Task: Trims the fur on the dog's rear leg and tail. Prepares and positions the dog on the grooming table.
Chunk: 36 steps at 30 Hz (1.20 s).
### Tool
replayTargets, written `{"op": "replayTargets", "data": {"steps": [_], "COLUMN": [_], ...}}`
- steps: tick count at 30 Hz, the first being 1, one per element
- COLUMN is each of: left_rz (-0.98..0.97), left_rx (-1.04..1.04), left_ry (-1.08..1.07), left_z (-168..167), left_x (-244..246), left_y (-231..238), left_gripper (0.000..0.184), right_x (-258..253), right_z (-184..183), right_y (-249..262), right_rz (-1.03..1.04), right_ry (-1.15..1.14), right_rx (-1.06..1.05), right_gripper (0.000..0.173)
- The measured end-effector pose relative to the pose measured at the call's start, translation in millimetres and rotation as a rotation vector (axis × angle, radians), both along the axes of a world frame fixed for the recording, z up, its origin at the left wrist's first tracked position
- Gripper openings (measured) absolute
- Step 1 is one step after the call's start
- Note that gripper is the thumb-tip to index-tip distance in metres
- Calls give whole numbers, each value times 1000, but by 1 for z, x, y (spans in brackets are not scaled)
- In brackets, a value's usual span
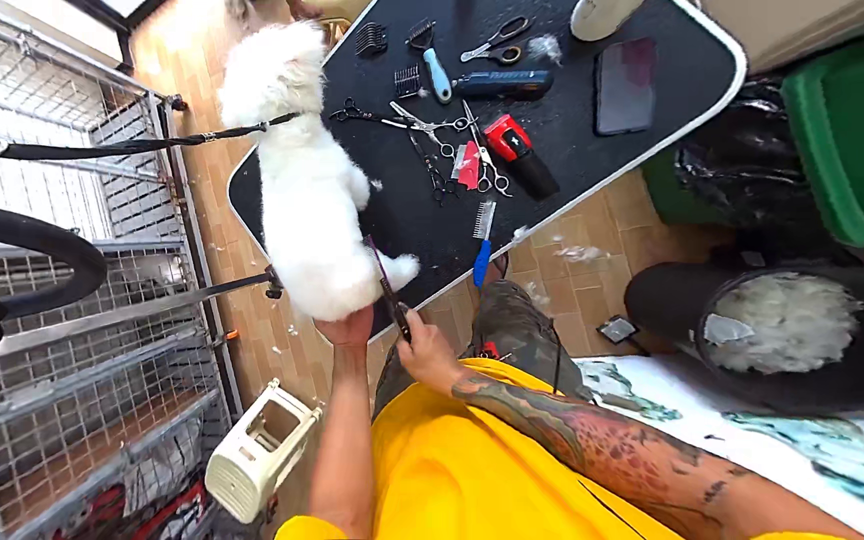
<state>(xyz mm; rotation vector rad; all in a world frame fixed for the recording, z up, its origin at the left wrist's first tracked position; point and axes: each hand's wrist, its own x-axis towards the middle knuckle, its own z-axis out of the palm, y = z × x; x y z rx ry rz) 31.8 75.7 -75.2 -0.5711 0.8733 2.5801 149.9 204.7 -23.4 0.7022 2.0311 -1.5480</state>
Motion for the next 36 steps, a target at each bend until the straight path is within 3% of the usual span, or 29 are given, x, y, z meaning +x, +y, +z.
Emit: {"op": "replayTargets", "data": {"steps": [4, 9, 12, 15, 18, 22, 25, 29, 31, 33, 36], "left_rz": [-84, -184, -201, -248, -280, -288, -278, -342, -335, -319, -355], "left_rx": [77, 85, 69, 108, 123, -1, -10, 99, 83, 62, -30], "left_ry": [9, 43, 59, 129, 162, 189, 182, 179, 171, 173, 325], "left_z": [-4, -1, -2, -11, -10, -11, -7, -6, -4, -11, -67], "left_x": [-11, -22, -25, -31, -33, -30, -30, -34, -34, -35, -48], "left_y": [-8, -10, -10, -14, -16, -22, -20, -19, -16, -19, -43], "left_gripper": [77, 79, 78, 80, 80, 79, 74, 81, 81, 79, 86], "right_x": [1, 7, -12, -10, 7, 6, -9, 0, 7, 8, -8], "right_z": [-13, 32, 34, -2, 4, 41, 30, -10, -1, 30, 56], "right_y": [-7, -57, -66, -54, -60, -110, -102, -73, -73, -91, -127], "right_rz": [-320, -263, -178, -371, -458, -344, -265, -497, -544, -506, -439], "right_ry": [-132, 149, -83, -221, -128, 163, -30, -191, -115, 47, 257], "right_rx": [103, 402, 265, 211, 316, 386, 186, 98, 172, 251, 310], "right_gripper": [37, 33, 39, 41, 37, 35, 42, 42, 38, 36, 27]}}
